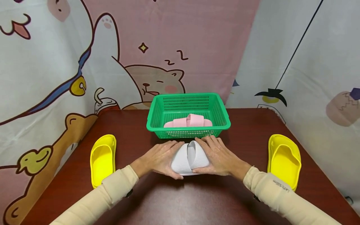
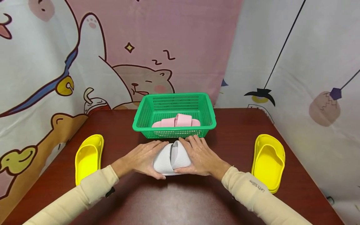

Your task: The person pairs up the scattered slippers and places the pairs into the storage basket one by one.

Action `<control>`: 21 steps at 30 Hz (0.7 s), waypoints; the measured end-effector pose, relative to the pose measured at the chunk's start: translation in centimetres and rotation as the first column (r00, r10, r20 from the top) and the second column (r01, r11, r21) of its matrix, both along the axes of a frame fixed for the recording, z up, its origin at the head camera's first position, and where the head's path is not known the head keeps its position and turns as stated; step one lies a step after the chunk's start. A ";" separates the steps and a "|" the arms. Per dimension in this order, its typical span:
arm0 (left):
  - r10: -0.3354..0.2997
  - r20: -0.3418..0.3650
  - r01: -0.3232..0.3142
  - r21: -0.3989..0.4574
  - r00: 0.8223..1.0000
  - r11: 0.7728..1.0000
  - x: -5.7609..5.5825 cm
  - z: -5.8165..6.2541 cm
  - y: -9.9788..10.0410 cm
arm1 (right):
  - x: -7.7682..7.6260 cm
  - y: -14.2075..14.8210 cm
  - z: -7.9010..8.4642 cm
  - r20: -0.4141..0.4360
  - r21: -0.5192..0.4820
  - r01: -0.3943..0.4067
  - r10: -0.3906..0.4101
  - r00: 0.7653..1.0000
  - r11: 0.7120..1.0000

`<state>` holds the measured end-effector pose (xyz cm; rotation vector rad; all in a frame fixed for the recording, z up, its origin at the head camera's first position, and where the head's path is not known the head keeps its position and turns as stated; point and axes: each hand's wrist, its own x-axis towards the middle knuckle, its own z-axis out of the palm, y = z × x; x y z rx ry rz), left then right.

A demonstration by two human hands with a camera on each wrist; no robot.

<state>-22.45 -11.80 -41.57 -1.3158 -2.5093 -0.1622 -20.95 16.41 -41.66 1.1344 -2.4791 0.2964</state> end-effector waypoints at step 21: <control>-0.001 -0.059 0.001 0.000 0.998 1.000 -0.2 0.1 -1.5 | -4.3 2.7 3.4 0.142 -0.070 0.052 -0.042 0.989 0.996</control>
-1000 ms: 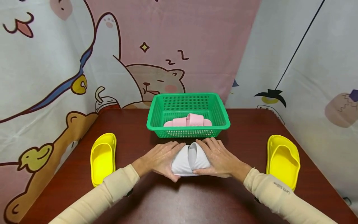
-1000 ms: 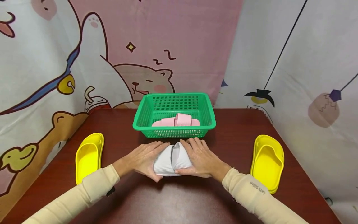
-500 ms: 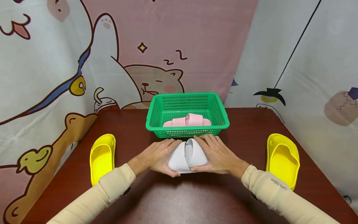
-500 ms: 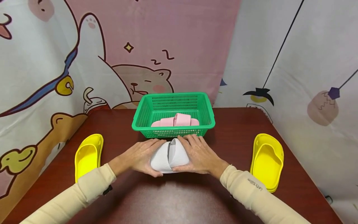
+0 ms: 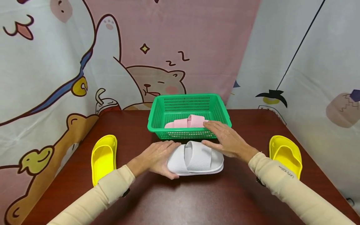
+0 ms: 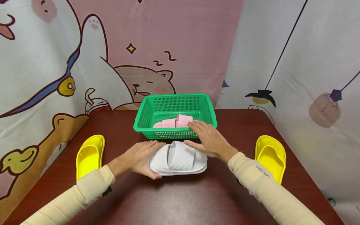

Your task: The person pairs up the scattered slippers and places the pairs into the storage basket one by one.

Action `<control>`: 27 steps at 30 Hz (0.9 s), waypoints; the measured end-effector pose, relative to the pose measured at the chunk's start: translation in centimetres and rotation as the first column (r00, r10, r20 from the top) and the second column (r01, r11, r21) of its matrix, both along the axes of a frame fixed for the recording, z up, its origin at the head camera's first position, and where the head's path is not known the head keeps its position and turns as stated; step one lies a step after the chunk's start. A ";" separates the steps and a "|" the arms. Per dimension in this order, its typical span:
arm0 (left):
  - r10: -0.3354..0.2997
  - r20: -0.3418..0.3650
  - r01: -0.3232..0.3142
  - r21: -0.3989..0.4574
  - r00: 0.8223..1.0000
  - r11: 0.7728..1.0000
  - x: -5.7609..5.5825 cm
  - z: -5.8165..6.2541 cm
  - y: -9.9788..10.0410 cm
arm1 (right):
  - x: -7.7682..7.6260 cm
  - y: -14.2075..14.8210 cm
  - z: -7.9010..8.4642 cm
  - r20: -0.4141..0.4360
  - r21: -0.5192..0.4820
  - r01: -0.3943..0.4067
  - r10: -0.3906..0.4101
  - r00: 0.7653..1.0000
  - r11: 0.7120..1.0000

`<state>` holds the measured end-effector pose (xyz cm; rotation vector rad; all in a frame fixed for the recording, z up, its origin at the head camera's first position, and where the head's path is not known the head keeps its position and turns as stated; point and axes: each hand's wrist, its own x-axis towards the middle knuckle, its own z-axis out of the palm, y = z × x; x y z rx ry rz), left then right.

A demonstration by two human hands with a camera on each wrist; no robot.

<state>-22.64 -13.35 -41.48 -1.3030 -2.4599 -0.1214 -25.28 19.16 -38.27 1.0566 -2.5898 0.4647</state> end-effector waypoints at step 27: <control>-0.050 -0.071 0.056 0.086 0.996 0.995 -1.0 1.5 -0.8 | -4.6 5.3 -0.7 0.092 0.183 0.359 -0.380 0.920 0.915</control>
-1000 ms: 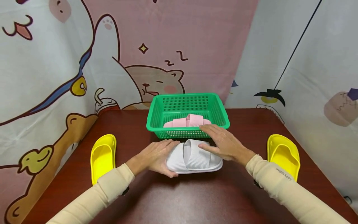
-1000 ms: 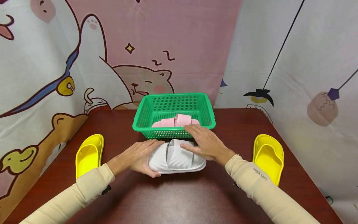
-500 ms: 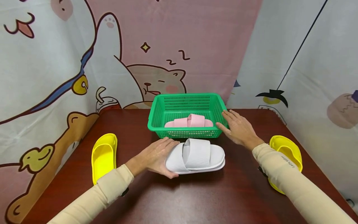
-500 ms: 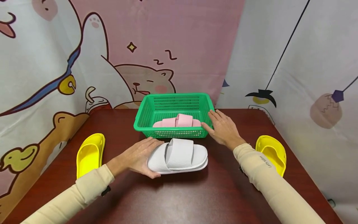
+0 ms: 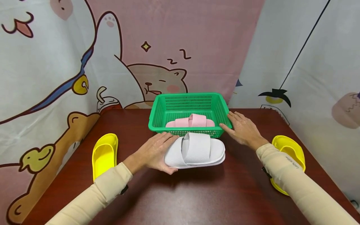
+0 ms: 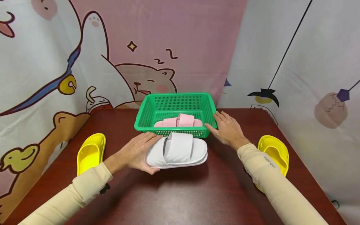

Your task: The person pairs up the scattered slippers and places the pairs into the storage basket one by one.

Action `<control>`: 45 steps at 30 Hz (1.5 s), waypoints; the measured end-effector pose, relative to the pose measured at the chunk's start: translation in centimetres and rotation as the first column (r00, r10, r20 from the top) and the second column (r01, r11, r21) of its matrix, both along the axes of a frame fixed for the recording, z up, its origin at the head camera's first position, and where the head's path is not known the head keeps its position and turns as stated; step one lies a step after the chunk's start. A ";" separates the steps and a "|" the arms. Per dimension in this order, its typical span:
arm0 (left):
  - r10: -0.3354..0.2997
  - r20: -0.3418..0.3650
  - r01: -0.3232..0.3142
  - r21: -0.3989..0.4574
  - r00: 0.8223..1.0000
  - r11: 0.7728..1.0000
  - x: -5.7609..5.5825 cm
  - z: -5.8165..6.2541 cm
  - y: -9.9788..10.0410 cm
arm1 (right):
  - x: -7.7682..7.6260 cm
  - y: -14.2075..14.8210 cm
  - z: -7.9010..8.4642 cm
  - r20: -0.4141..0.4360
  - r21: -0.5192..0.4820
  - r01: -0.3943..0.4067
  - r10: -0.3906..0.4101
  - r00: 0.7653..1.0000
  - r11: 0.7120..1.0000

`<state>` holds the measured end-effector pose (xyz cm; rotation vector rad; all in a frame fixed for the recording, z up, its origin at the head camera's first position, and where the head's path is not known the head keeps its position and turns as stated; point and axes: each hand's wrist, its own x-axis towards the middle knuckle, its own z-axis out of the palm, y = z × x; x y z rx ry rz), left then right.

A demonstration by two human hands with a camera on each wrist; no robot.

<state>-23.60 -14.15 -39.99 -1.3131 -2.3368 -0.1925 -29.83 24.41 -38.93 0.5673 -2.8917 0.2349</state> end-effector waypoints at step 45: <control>0.314 0.374 -0.277 -0.151 0.872 0.949 -12.8 6.6 3.0 | 0.5 -0.3 1.1 0.015 0.063 -0.003 0.002 1.000 0.998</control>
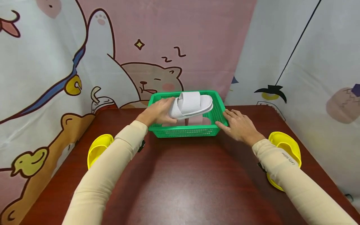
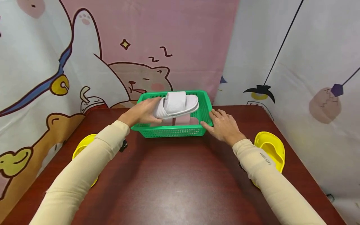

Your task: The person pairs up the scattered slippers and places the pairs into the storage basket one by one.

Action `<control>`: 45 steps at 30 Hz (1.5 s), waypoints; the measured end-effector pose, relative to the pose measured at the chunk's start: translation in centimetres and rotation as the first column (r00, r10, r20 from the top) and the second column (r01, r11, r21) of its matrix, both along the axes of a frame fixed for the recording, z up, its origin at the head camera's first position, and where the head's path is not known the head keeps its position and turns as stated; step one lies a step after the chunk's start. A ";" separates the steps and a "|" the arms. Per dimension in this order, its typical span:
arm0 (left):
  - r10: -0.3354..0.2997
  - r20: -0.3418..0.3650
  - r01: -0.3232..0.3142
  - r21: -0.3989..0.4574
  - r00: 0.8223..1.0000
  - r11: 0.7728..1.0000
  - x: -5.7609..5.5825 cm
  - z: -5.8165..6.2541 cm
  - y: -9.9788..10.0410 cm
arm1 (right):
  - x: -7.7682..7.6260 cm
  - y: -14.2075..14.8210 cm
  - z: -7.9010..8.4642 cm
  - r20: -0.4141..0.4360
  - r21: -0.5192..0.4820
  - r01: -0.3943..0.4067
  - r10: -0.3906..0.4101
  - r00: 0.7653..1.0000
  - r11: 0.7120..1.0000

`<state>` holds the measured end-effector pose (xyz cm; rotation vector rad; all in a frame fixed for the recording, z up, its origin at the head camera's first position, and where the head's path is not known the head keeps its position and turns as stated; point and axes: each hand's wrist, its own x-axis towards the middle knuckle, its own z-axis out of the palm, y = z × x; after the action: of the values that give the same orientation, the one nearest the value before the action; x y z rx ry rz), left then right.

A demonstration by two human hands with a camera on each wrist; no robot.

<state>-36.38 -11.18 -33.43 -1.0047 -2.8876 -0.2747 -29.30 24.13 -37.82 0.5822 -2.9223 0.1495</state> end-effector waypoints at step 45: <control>0.193 0.043 -0.174 -0.276 0.980 0.945 -4.8 -3.7 4.7 | 0.1 -0.1 -0.4 -0.008 -0.034 0.018 -0.018 1.000 0.999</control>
<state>-41.18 -6.50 -37.15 -0.7592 -3.1157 0.1050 -29.19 24.07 -38.24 0.5498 -2.9097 0.1941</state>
